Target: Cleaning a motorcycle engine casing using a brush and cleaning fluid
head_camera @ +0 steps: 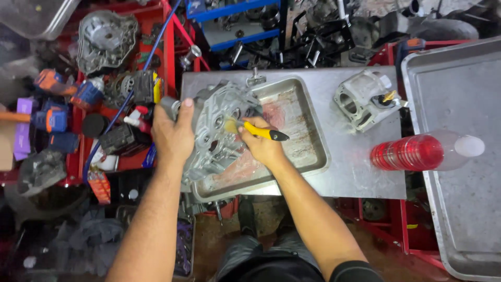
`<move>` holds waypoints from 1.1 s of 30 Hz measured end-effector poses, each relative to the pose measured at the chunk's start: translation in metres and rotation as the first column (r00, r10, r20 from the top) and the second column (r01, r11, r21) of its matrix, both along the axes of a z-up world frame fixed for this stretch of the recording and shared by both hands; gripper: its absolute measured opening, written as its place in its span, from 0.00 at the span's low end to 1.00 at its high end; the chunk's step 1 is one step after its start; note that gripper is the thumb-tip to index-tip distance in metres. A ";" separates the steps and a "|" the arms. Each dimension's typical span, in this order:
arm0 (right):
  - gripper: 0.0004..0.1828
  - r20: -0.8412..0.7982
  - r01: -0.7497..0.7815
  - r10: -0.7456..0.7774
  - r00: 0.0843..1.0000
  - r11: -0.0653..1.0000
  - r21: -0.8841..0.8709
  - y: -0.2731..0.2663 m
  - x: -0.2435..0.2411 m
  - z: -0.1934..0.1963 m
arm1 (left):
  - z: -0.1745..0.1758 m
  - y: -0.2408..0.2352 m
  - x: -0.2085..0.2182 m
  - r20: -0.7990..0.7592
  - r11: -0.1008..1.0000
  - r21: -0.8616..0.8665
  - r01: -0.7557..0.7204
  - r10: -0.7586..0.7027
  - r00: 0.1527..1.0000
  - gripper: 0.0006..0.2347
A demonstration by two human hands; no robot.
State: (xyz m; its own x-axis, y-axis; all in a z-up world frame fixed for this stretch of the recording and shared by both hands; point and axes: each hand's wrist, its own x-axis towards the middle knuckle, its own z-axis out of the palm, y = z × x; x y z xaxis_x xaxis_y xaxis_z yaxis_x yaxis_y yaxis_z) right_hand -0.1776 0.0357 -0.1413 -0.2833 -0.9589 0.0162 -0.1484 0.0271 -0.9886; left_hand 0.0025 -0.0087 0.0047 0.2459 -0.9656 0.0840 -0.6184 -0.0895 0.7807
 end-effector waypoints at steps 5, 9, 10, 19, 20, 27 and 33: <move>0.14 0.088 0.011 -0.002 0.996 0.994 -0.107 0.012 0.009 0.061 | -0.003 -0.004 -0.002 0.007 1.000 0.005 -0.001 0.001 1.000 0.22; 0.12 -0.122 0.009 -0.034 0.992 0.979 -0.204 0.015 -0.006 0.059 | -0.001 0.002 -0.006 -0.003 1.000 0.007 0.007 -0.007 1.000 0.23; 0.12 -0.124 0.001 -0.026 0.992 0.981 -0.195 0.021 0.006 0.066 | -0.004 -0.001 -0.006 -0.005 1.000 0.015 0.000 0.001 1.000 0.23; 0.13 -0.054 -0.059 0.050 0.997 0.982 -0.180 0.057 0.017 0.054 | -0.010 -0.001 0.003 -0.025 0.999 0.048 -0.011 0.012 1.000 0.24; 0.14 0.009 -0.078 0.083 0.997 0.962 -0.262 0.051 0.028 0.067 | -0.010 -0.003 0.002 -0.019 0.999 0.034 -0.006 0.006 1.000 0.24; 0.13 -0.001 0.065 -0.072 0.997 0.894 -0.444 0.008 -0.001 0.111 | -0.006 -0.001 0.003 -0.008 0.998 -0.027 0.049 -0.049 0.999 0.24; 0.13 -0.233 0.041 -0.095 0.968 0.972 -0.230 -0.004 -0.004 0.072 | -0.022 -0.006 0.017 -0.028 0.996 -0.070 0.055 -0.057 0.998 0.23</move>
